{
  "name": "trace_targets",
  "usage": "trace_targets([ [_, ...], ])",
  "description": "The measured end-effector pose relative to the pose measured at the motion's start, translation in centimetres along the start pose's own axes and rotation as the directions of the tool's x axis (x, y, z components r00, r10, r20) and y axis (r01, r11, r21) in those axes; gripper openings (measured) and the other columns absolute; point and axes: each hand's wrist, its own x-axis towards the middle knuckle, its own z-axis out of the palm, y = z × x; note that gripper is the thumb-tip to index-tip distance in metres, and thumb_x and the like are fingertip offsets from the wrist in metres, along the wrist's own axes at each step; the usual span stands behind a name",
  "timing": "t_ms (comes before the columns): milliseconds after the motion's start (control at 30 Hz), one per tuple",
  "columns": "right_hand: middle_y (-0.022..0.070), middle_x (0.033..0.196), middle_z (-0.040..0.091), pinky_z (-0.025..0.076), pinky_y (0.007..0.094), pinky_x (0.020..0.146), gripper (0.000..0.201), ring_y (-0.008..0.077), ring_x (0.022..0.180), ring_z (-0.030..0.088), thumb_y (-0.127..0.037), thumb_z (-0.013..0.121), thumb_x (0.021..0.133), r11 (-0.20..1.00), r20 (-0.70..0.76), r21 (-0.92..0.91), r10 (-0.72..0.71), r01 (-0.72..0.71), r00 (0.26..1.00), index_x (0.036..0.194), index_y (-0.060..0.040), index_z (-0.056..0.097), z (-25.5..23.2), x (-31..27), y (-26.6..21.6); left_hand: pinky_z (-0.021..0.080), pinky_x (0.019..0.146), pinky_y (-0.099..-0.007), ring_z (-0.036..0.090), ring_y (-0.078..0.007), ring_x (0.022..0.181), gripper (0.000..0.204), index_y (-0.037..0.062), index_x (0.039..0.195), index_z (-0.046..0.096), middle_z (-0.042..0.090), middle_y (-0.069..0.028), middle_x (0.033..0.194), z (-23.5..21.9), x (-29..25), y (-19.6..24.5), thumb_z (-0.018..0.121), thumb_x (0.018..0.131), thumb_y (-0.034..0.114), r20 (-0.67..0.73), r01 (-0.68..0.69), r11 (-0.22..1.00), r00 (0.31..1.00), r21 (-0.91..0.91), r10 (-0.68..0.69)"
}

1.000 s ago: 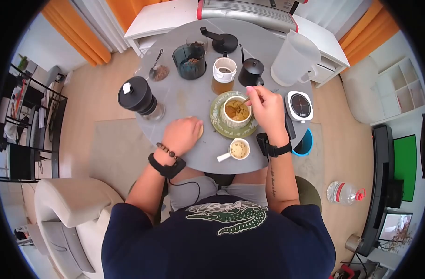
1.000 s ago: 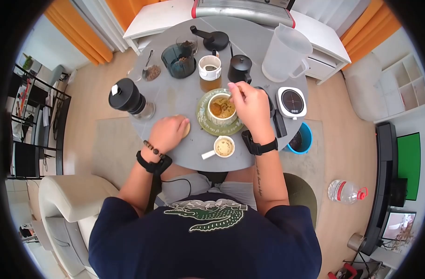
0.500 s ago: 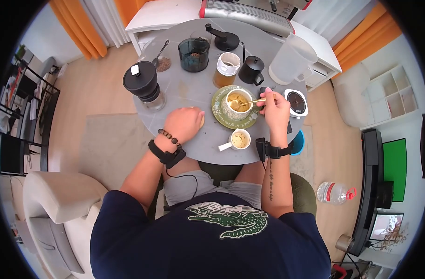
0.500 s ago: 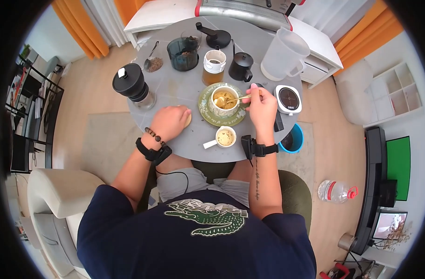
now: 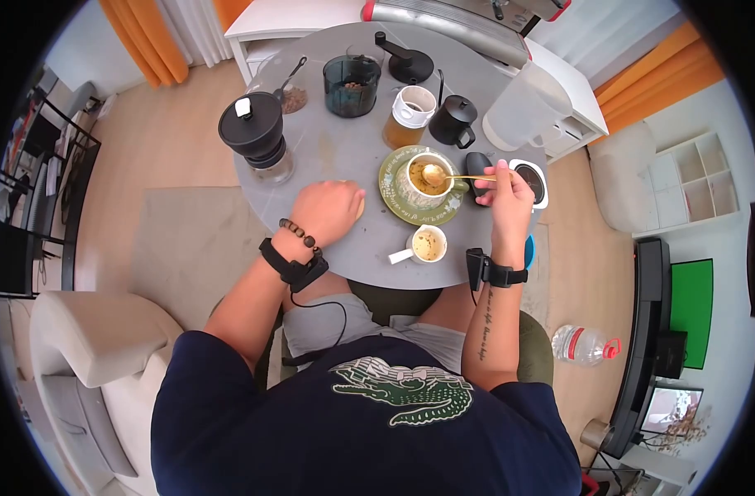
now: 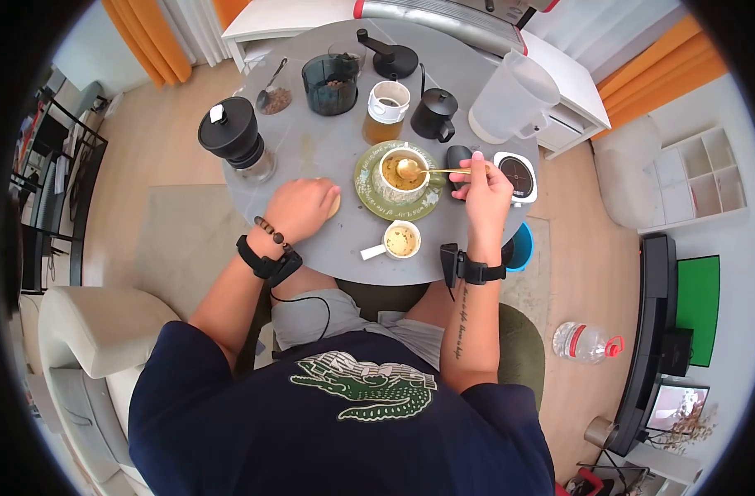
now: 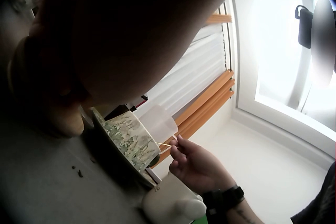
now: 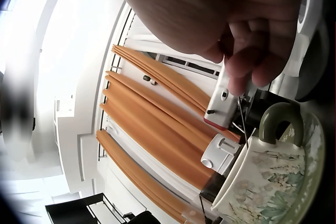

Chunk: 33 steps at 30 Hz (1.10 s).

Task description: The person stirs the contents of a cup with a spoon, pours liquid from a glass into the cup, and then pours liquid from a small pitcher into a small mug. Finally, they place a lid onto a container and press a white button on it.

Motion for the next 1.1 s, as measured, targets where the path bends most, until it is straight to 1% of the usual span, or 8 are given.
trace_targets([
  [133, 0.0116, 0.086, 0.081, 0.057, 0.0288, 0.063, 0.04, 0.01, 0.059, 0.061, -0.035, 0.067, 0.118, 0.997, 0.037, 0.052, 0.056, -0.058, 0.998, 0.109, 0.0013, 0.079, -0.2, -0.2, 0.0, 0.058, 0.081, -0.0591, 0.075, -0.0472, 0.089, 0.04, 0.006, 0.101, 0.076, 0.079, -0.0225, 0.092, -0.2, 0.1, 0.1, 0.053, 0.117, 0.034, 0.01, 0.006, 1.0, 1.0, 0.001, -0.006],
  [467, 0.0126, 0.092, 0.082, 0.058, 0.0301, 0.068, 0.041, 0.0113, 0.065, 0.063, -0.036, 0.065, 0.119, 0.994, 0.115, 0.079, 0.06, -0.069, 0.992, 0.114, 0.0023, 0.078, -1.1, -0.9, -0.3, 0.059, 0.08, -0.0585, 0.075, -0.0468, 0.088, 0.039, 0.0065, 0.101, 0.077, 0.079, -0.0212, 0.092, 0.1, 0.0, -0.3, 0.055, 0.116, 0.035, -0.008, -0.001, 1.0, 1.0, 0.003, 0.001],
  [567, 0.0127, 0.094, 0.083, 0.06, 0.0301, 0.072, 0.041, 0.011, 0.067, 0.065, -0.036, 0.064, 0.12, 0.989, 0.145, 0.13, 0.057, -0.076, 0.988, 0.117, 0.0029, 0.077, -1.6, -1.2, -0.1, 0.059, 0.08, -0.0584, 0.075, -0.0464, 0.089, 0.04, 0.0066, 0.1, 0.077, 0.079, -0.0207, 0.093, 0.1, 0.1, -0.4, 0.055, 0.116, 0.035, 0.007, 0.002, 1.0, 1.0, 0.0, -0.002],
  [700, 0.014, 0.097, 0.083, 0.061, 0.0322, 0.073, 0.038, 0.0116, 0.067, 0.064, -0.032, 0.063, 0.12, 0.983, 0.133, 0.16, 0.068, -0.089, 0.989, 0.121, 0.0036, 0.077, -1.7, -1.7, 0.4, 0.059, 0.08, -0.0585, 0.075, -0.0461, 0.09, 0.04, 0.007, 0.101, 0.077, 0.08, -0.0199, 0.094, -0.2, 0.0, 0.0, 0.055, 0.116, 0.035, 0.042, 0.051, 0.999, 0.998, -0.008, -0.051],
  [767, 0.0143, 0.097, 0.083, 0.061, 0.0327, 0.074, 0.038, 0.0117, 0.068, 0.064, -0.032, 0.063, 0.12, 0.979, 0.143, 0.171, 0.084, -0.108, 0.986, 0.121, 0.0038, 0.076, -1.9, -1.9, 0.8, 0.059, 0.08, -0.0585, 0.076, -0.0454, 0.091, 0.039, 0.0076, 0.101, 0.078, 0.08, -0.0193, 0.095, 0.2, 0.1, -0.4, 0.055, 0.116, 0.035, 0.012, 0.015, 1.0, 1.0, -0.011, -0.015],
  [833, 0.015, 0.1, 0.083, 0.061, 0.0338, 0.075, 0.038, 0.0122, 0.069, 0.064, -0.031, 0.063, 0.12, 0.973, 0.148, 0.191, 0.099, -0.126, 0.984, 0.123, 0.0041, 0.076, -2.3, -2.0, 0.9, 0.059, 0.081, -0.0586, 0.076, -0.045, 0.091, 0.039, 0.0078, 0.101, 0.078, 0.08, -0.019, 0.094, 0.3, 0.1, -0.4, 0.055, 0.116, 0.035, 0.005, 0.024, 1.0, 1.0, 0.001, -0.024],
  [933, 0.0147, 0.098, 0.082, 0.061, 0.0345, 0.075, 0.038, 0.0126, 0.068, 0.064, -0.031, 0.063, 0.12, 0.966, 0.149, 0.213, 0.115, -0.146, 0.982, 0.123, 0.0044, 0.076, -2.5, -2.0, 0.9, 0.059, 0.08, -0.0584, 0.076, -0.0443, 0.09, 0.038, 0.0081, 0.1, 0.078, 0.08, -0.0186, 0.094, 0.4, 0.3, -0.4, 0.055, 0.116, 0.034, -0.025, -0.001, 1.0, 1.0, 0.015, 0.001],
  [1100, 0.0145, 0.095, 0.081, 0.061, 0.0352, 0.073, 0.039, 0.0135, 0.067, 0.064, -0.031, 0.062, 0.12, 0.967, 0.141, 0.221, 0.101, -0.131, 0.985, 0.122, 0.0047, 0.076, -2.4, -1.9, 0.9, 0.06, 0.079, -0.0577, 0.077, -0.044, 0.088, 0.037, 0.0079, 0.101, 0.078, 0.08, -0.0182, 0.094, 0.2, 0.3, -0.3, 0.056, 0.115, 0.034, -0.05, -0.03, 1.0, 0.998, 0.007, 0.03],
])
